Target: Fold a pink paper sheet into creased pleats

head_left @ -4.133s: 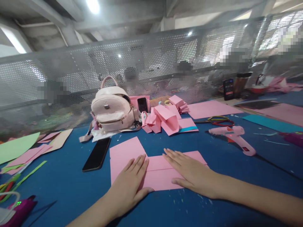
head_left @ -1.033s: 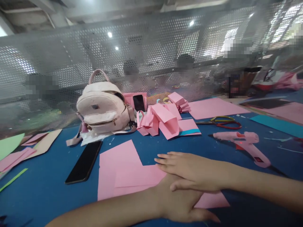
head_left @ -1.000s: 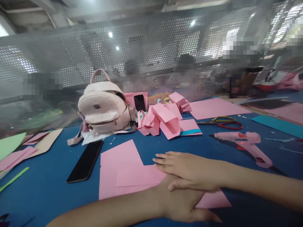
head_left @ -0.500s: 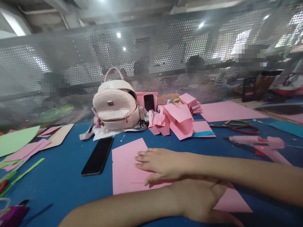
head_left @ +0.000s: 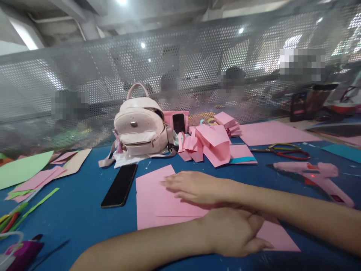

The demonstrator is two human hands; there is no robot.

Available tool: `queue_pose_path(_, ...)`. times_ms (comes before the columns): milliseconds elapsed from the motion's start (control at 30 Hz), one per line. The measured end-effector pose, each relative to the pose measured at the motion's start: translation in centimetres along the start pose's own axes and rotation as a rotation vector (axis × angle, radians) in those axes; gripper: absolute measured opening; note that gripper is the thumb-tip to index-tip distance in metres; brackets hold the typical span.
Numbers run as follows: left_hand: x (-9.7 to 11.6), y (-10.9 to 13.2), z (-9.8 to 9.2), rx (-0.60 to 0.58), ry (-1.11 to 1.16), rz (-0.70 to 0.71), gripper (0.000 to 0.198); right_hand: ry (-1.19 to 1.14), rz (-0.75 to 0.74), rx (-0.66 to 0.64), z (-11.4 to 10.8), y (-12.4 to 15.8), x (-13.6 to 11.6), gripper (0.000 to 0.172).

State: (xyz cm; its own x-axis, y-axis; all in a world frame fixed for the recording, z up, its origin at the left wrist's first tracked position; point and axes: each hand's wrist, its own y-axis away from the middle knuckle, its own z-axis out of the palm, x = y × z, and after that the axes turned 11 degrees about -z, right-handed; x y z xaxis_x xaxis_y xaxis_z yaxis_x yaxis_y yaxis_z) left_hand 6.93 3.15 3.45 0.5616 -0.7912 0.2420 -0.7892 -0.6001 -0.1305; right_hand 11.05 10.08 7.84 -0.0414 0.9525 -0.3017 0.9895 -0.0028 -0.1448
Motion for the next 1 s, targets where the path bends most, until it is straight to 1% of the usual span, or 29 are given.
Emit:
queue_pose_path(67, -0.5, 0.8, -0.5, 0.043, -0.127, 0.009, 0.045, 0.033, 0.116, 0.123, -1.0, 2.2, -0.4, 0.045)
queue_pose_path(133, -1.2, 2.2, -1.1, 0.054, -0.18, -0.011, 0.034, 0.066, 0.191, 0.171, -1.7, 4.9, -0.9, 0.044)
queue_pose_path(167, -1.6, 3.1, -1.4, 0.062, -0.206, -0.028, 0.032, 0.082, 0.222, 0.17, -1.9, 6.3, -1.2, 0.043)
queue_pose_path(233, -2.4, 5.1, -1.8, 0.095, -0.255, -0.112, 0.039, 0.133, 0.285, 0.18, -1.9, 8.9, -2.0, 0.04)
queue_pose_path(300, -3.1, 6.8, -2.1, 0.075, -0.294, -0.154, 0.04, 0.16, 0.308, 0.136, -1.3, 10.8, -2.8, 0.04)
queue_pose_path(333, -3.4, 7.3, -2.2, 0.059, -0.308, -0.176, 0.037, 0.174, 0.291, 0.099, -0.8, 11.3, -3.2, 0.041)
queue_pose_path(400, -3.7, 7.8, -2.6, 0.023, -0.325, -0.232, 0.034, 0.223, 0.272, 0.058, 0.4, 11.6, -3.8, 0.046)
queue_pose_path(433, -3.7, 7.8, -2.8, 0.008, -0.329, -0.267, 0.032, 0.254, 0.269, 0.061, 1.0, 11.4, -3.9, 0.047)
queue_pose_path(467, -3.6, 7.6, -3.0, -0.005, -0.329, -0.306, 0.031, 0.281, 0.264, 0.073, 1.5, 11.0, -3.9, 0.043)
queue_pose_path(533, -3.5, 7.1, -3.6, -0.022, -0.323, -0.39, 0.029, 0.295, 0.285, 0.117, 2.1, 10.1, -3.7, 0.026)
queue_pose_path(600, -3.4, 6.7, -4.2, -0.032, -0.304, -0.467, 0.028, 0.247, 0.319, 0.133, 2.0, 9.4, -3.3, 0.023)
queue_pose_path(667, -3.5, 6.9, -5.0, -0.035, -0.27, -0.527, 0.027, 0.218, 0.344, 0.134, 1.2, 9.5, -2.9, 0.024)
queue_pose_path(733, -3.8, 7.6, -5.9, -0.031, -0.215, -0.576, 0.025, 0.189, 0.371, 0.123, 0.1, 10.2, -2.7, 0.027)
queue_pose_path(900, -5.2, 10.5, -8.4, 0.0, 0.011, -0.663, 0.028, 0.037, 0.434, 0.05, -3.3, 13.2, -2.6, 0.032)
queue_pose_path(1000, -6.0, 11.8, -9.1, -0.016, 0.168, -0.691, 0.026, -0.066, 0.461, 0.005, -4.6, 14.7, -2.4, 0.031)
